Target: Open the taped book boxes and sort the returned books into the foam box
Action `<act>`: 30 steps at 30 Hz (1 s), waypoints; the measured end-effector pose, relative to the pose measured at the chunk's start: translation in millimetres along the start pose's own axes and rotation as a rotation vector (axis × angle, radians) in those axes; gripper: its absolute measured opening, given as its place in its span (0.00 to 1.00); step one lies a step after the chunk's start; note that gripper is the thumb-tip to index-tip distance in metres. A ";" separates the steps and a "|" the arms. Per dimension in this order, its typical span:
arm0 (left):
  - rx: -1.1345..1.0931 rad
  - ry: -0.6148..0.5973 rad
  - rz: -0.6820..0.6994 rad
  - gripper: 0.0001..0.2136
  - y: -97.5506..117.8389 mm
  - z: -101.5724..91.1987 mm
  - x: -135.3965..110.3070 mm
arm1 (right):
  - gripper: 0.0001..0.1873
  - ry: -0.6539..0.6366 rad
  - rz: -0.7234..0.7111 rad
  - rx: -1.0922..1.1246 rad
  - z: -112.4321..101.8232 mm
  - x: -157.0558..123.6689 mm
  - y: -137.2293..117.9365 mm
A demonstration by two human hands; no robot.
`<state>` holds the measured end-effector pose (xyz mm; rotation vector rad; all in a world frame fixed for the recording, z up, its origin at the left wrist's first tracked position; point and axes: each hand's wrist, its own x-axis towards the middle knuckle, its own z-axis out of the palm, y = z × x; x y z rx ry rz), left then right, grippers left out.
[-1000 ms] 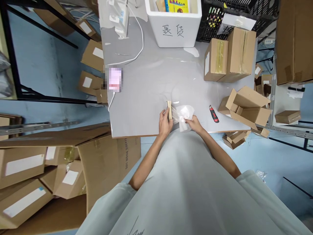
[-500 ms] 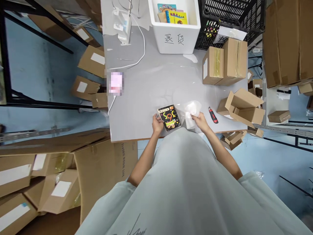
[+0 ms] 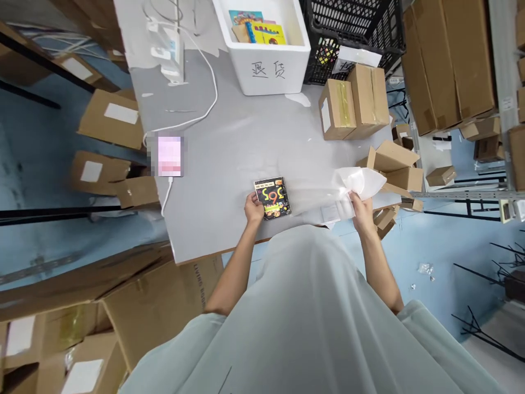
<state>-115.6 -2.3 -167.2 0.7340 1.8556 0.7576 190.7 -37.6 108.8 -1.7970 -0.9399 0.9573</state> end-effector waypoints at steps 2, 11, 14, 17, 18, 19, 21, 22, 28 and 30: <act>0.048 -0.022 0.029 0.25 5.3 1.9 -4.7 | 0.18 0.048 -0.004 0.024 -4.3 -11.6 -11.1; 0.202 -0.351 0.598 0.54 98.0 36.1 -88.6 | 0.16 0.076 0.005 0.161 -37.5 -4.8 -31.1; 0.154 -0.548 0.713 0.32 142.6 56.0 -114.2 | 0.16 0.034 0.093 0.295 -46.1 9.4 -24.9; 0.044 -0.686 0.594 0.12 173.3 81.9 -133.2 | 0.16 0.031 0.137 0.403 -61.0 28.9 -12.3; -0.004 -0.712 0.511 0.11 180.3 90.9 -139.3 | 0.16 0.043 0.134 0.427 -67.9 36.6 -6.3; -0.061 -0.731 0.412 0.13 186.5 99.9 -145.6 | 0.17 0.066 0.122 0.445 -75.6 44.7 0.6; -0.210 -0.768 0.182 0.16 198.2 117.8 -158.8 | 0.21 0.140 0.086 0.450 -92.2 59.8 16.6; -0.299 -0.778 0.067 0.18 204.7 127.0 -165.4 | 0.23 0.170 0.070 0.425 -100.4 66.0 25.3; -0.595 -0.753 -0.243 0.16 254.8 193.8 -200.8 | 0.44 -0.154 0.008 0.259 -130.1 76.0 70.7; -0.574 -0.786 -0.196 0.19 269.0 216.7 -211.4 | 0.51 -0.148 0.008 0.260 -134.2 76.4 81.2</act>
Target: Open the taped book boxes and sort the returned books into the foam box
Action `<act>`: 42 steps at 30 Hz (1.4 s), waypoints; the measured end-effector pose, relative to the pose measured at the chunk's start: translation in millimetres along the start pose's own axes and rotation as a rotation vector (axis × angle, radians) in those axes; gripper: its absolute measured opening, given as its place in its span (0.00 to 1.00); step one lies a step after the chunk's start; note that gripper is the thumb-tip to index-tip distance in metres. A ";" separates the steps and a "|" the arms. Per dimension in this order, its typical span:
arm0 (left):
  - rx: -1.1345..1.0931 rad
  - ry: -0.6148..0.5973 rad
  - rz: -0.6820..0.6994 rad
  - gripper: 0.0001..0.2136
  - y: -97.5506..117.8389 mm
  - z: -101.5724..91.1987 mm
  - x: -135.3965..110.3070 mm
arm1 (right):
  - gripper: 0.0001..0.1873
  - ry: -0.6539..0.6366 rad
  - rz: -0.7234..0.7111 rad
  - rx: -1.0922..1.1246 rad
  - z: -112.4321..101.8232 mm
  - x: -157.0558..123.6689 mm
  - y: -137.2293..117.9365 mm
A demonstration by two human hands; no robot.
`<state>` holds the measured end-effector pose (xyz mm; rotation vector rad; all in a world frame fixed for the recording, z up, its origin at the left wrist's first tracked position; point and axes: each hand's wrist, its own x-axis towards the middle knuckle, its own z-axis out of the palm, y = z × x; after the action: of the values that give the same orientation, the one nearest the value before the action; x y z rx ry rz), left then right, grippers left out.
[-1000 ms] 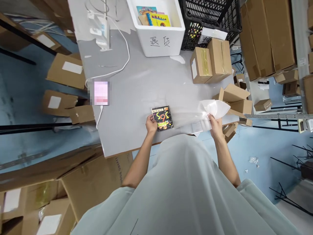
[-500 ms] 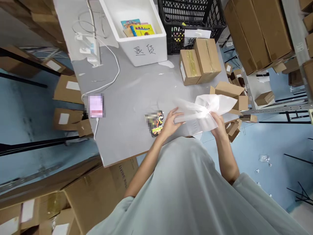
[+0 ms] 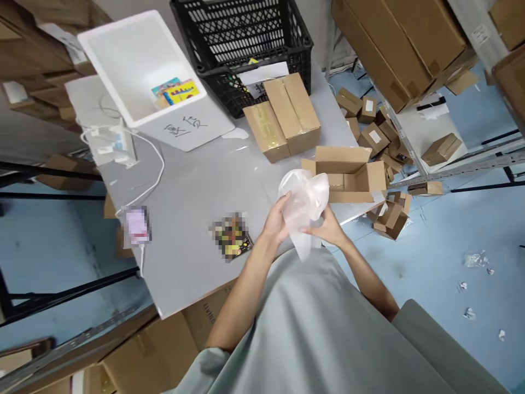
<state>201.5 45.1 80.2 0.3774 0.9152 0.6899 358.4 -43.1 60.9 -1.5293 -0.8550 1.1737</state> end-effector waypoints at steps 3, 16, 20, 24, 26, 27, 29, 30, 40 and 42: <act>0.271 -0.087 0.165 0.27 -3.8 32.4 10.2 | 0.43 0.241 0.055 0.035 -18.0 4.6 6.3; 1.186 -0.158 0.446 0.20 -24.1 80.1 77.4 | 0.51 0.192 -0.113 -0.181 -126.7 59.8 -21.9; 1.132 -0.225 0.373 0.15 -27.6 77.5 123.8 | 0.40 -0.046 -0.187 -0.628 -135.9 74.1 -21.0; 1.162 -0.250 0.386 0.26 -36.1 74.9 157.3 | 0.21 -0.101 -0.094 -0.952 -138.8 107.4 -19.2; 1.248 -0.222 0.390 0.33 -42.9 71.8 167.0 | 0.19 -0.133 -0.002 -1.088 -139.3 128.5 -16.5; 1.314 -0.211 0.381 0.34 -46.6 69.9 170.8 | 0.18 -0.158 0.049 -1.153 -138.6 138.9 -14.1; 1.469 -0.192 0.360 0.30 -54.2 66.5 178.1 | 0.17 -0.220 0.168 -1.262 -134.6 158.2 -6.9; 1.543 -0.188 0.347 0.28 -58.0 65.4 182.1 | 0.17 -0.254 0.233 -1.298 -131.2 166.8 -2.4; 1.656 -0.135 0.347 0.16 -59.1 62.8 188.9 | 0.23 -0.357 0.391 -1.229 -122.4 164.3 16.9; 1.560 -0.110 0.443 0.16 -45.8 60.4 170.1 | 0.26 -0.249 0.288 -1.137 -135.3 141.7 11.4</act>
<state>340.1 127.9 -12.8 2.0173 1.1291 0.1960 527.8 46.6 18.7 -2.4963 -1.6809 1.1319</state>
